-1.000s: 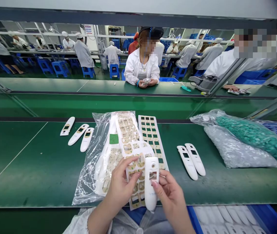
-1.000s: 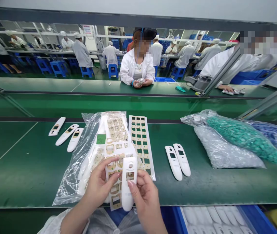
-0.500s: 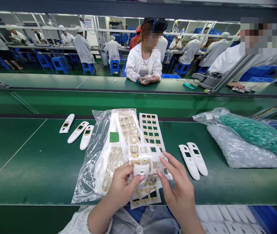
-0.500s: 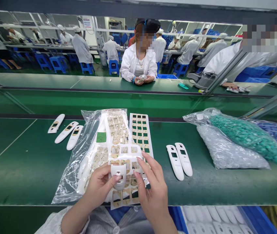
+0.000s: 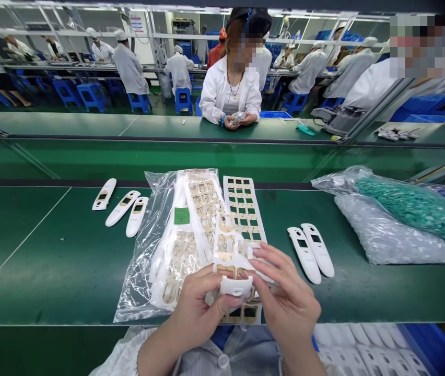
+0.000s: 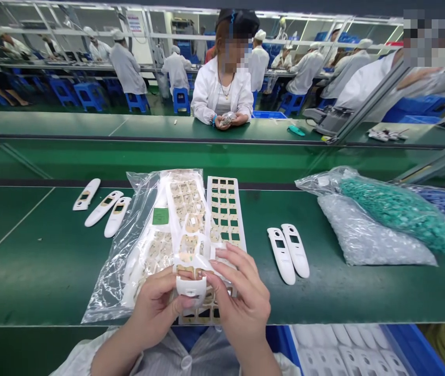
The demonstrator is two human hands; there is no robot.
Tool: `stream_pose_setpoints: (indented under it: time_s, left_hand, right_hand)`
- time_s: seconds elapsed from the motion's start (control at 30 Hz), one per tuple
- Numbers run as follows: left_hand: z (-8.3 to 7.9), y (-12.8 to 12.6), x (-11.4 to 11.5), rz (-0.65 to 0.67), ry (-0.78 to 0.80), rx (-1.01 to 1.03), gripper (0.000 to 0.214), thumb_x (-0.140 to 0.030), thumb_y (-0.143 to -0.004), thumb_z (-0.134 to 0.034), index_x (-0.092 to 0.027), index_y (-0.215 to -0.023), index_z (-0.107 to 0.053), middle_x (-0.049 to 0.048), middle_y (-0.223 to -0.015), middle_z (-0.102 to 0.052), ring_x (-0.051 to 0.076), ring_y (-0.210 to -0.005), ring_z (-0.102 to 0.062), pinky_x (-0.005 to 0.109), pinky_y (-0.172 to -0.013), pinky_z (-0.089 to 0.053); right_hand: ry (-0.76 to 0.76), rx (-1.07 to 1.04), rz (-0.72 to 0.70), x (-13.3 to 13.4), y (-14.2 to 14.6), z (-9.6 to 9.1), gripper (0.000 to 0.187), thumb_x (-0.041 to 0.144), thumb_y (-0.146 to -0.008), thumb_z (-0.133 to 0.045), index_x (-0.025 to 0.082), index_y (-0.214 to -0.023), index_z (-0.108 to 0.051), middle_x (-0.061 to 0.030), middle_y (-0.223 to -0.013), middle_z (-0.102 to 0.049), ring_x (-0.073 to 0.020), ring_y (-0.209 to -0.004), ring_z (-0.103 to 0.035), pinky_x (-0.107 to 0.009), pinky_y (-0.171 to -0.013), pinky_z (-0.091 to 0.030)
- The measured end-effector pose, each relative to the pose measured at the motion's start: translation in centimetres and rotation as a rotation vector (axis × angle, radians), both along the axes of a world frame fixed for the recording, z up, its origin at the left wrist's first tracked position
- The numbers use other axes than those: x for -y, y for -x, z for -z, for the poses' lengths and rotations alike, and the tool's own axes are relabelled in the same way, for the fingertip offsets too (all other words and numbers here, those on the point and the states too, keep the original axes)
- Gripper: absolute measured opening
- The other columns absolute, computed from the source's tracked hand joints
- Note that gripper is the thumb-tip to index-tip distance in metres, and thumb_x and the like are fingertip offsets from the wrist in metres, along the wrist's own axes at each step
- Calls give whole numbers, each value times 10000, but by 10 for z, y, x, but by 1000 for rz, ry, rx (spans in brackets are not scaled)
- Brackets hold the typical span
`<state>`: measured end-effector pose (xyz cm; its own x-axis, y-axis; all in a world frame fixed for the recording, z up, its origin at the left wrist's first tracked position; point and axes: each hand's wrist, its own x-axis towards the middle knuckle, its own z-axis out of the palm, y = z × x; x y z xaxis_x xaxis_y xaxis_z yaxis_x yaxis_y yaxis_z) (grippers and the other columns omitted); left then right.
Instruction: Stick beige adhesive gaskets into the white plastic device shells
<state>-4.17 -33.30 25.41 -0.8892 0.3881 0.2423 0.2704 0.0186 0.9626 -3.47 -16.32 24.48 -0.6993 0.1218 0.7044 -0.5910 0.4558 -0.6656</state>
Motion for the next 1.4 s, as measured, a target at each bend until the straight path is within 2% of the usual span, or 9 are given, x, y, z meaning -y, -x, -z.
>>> stream_pose_setpoints:
  time_s: [0.3,0.43,0.5,0.67,0.83,0.93,1.07,1.2,1.4]
  left_hand:
    - [17,2,-8,-101,-176,303,247,-349,-902,-521,-211,-1025,-685,75,-951,-674,199,-852,-628,306,-758,-498]
    - [24,11,-4,-366,-90,182,218,-358,-873,-563,-201,-892,-713,89,-1168,-584,221,-1098,-543,326,-959,-425]
    - [23,15,-2,-433,-51,128,234,-374,-867,-568,-194,-823,-709,81,-1122,-579,215,-1086,-530,321,-968,-406]
    - [23,30,-5,-272,-370,593,320,-481,-787,-646,-161,-783,-640,36,-782,-621,158,-736,-566,267,-691,-453]
    - [38,60,-11,-255,-493,799,311,-423,-723,-718,-142,-830,-638,10,-703,-602,122,-658,-537,260,-687,-439]
    - [44,68,-12,-270,-490,829,335,-452,-706,-725,-139,-781,-633,7,-693,-600,112,-624,-525,248,-641,-427]
    - [49,65,-15,-316,-447,840,355,-490,-708,-712,-151,-764,-628,1,-704,-606,108,-600,-520,232,-583,-415]
    - [48,61,-18,-338,-410,824,311,-464,-763,-673,-156,-774,-626,16,-761,-630,112,-643,-549,220,-591,-429]
    - [16,46,-15,-158,-547,868,283,-456,-828,-597,-196,-937,-576,73,-1032,-681,183,-735,-653,334,-671,-537]
  right_hand:
    - [-73,7,91,2,9,7,300,10,-758,-642,222,-970,-648,-28,-853,-692,-174,-807,-635,-359,-726,-530]
    - [-199,44,172,-7,28,21,188,100,-806,-628,206,-961,-644,-47,-901,-700,-201,-928,-641,-387,-826,-535]
    - [-278,35,161,-12,39,27,137,118,-821,-613,200,-924,-649,-55,-952,-696,-215,-1009,-615,-416,-889,-515]
    - [-407,93,185,-15,60,41,114,186,-847,-588,196,-790,-685,-76,-904,-641,-185,-853,-581,-341,-728,-519]
    - [-417,231,21,-14,63,51,165,177,-880,-529,188,-788,-666,-17,-745,-662,-126,-695,-618,-262,-651,-516]
    - [-366,240,-28,-18,60,48,145,175,-867,-552,196,-783,-669,-19,-789,-695,-134,-737,-653,-268,-689,-545]
    - [-121,283,-108,-34,52,34,84,150,-809,-642,212,-825,-696,-42,-887,-708,-186,-885,-666,-359,-820,-563]
    - [75,394,-157,-43,48,19,76,166,-778,-683,225,-817,-709,-33,-833,-719,-186,-823,-684,-333,-754,-589]
    - [169,587,-172,-29,42,-13,37,232,-741,-727,238,-776,-736,-32,-747,-717,-147,-666,-668,-205,-547,-565]
